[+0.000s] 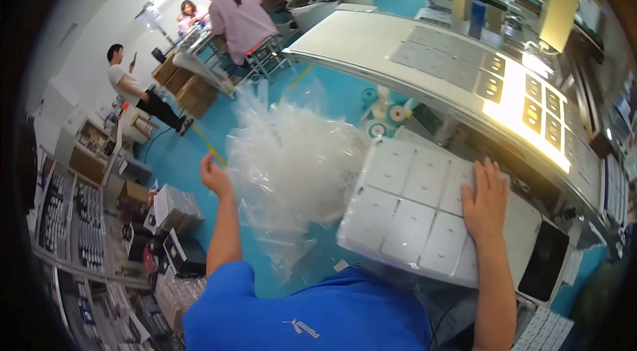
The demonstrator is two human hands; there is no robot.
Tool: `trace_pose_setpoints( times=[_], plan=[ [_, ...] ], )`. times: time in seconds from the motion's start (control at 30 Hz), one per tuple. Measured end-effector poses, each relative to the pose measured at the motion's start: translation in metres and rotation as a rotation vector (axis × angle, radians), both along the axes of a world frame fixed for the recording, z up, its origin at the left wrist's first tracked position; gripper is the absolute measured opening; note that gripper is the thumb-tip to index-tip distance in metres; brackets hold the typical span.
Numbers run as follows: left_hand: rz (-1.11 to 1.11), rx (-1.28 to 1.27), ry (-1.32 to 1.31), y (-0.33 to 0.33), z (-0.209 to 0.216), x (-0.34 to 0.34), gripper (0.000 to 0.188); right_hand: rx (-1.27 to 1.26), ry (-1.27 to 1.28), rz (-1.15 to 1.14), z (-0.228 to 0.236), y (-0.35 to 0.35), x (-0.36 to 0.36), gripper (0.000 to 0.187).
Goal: Packing flat components into plastic bags and stacking them at a factory workstation.
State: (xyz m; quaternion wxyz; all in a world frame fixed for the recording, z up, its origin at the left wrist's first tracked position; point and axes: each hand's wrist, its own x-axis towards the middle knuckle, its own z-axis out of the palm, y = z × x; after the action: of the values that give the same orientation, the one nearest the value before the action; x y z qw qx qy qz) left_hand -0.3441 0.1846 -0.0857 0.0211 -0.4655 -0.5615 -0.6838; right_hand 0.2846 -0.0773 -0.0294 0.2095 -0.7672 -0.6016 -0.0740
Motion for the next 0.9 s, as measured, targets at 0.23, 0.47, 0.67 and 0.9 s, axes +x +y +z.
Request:
trace_pose_setpoints(
  times=[0.23, 0.47, 0.67, 0.9],
  plan=[
    [-1.038, -0.281, 0.494, -0.1, 0.104, 0.267, 0.017, 0.268, 0.007, 0.062, -0.001, 0.0, 0.009, 0.037],
    [-1.075, -0.072, 0.84, -0.101, 0.054, 0.378, 0.026, 0.416, 0.232, 0.098, -0.002, -0.013, 0.021, 0.026],
    [-0.85, -0.138, 0.859, -0.101, 0.045, 0.368, 0.04, 0.322, 0.439, 0.148, 0.041, -0.066, 0.0, 0.025],
    [-0.799, -0.253, 0.798, -0.096, 0.053, 0.371, 0.045, 0.442, 0.598, 0.093, 0.021, -0.131, -0.008, 0.024]
  ],
)
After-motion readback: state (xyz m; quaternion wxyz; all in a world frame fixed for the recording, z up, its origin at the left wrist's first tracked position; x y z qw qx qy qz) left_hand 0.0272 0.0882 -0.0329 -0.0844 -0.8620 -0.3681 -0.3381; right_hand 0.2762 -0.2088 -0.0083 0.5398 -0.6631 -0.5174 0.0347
